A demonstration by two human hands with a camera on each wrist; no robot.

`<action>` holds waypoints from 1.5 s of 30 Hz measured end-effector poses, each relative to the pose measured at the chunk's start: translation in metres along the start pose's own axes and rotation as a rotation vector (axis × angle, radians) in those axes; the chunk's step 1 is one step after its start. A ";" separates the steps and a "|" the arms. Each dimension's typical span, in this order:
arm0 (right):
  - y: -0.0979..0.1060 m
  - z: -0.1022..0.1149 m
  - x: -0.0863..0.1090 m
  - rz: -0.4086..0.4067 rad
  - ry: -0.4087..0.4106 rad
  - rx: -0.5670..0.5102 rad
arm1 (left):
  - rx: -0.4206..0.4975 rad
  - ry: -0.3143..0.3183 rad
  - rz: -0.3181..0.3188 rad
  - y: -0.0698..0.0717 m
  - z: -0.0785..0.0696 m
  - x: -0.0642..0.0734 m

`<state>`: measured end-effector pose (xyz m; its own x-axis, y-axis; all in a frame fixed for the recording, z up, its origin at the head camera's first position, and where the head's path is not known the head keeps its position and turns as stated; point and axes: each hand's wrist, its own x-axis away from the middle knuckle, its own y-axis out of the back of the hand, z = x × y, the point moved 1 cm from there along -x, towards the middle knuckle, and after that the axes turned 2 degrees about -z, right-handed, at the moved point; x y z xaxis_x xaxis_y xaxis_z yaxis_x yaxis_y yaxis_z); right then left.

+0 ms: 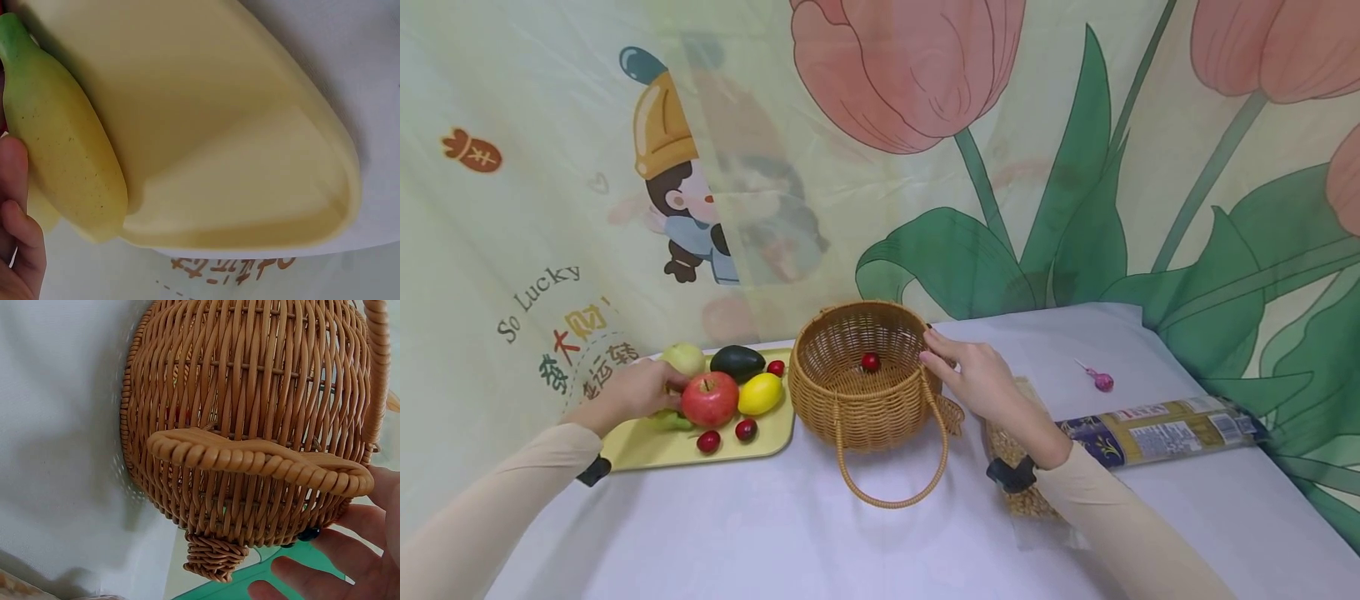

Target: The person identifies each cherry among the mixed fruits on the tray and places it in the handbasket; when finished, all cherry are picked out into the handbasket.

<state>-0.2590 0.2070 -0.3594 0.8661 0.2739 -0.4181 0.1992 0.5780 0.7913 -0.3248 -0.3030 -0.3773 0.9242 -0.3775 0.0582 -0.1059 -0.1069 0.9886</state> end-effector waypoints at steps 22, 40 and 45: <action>0.000 0.002 0.001 -0.003 -0.004 -0.014 | 0.014 -0.072 -0.094 -0.001 0.007 0.009; -0.001 0.000 0.001 -0.006 -0.008 -0.021 | 0.089 -0.064 -0.123 0.017 0.009 0.026; -0.001 -0.001 0.001 -0.009 -0.006 -0.024 | 0.111 -0.030 -0.098 0.021 0.008 0.030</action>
<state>-0.2585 0.2072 -0.3614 0.8669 0.2644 -0.4226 0.1959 0.5987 0.7766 -0.3024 -0.3238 -0.3562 0.9210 -0.3873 -0.0432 -0.0575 -0.2446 0.9679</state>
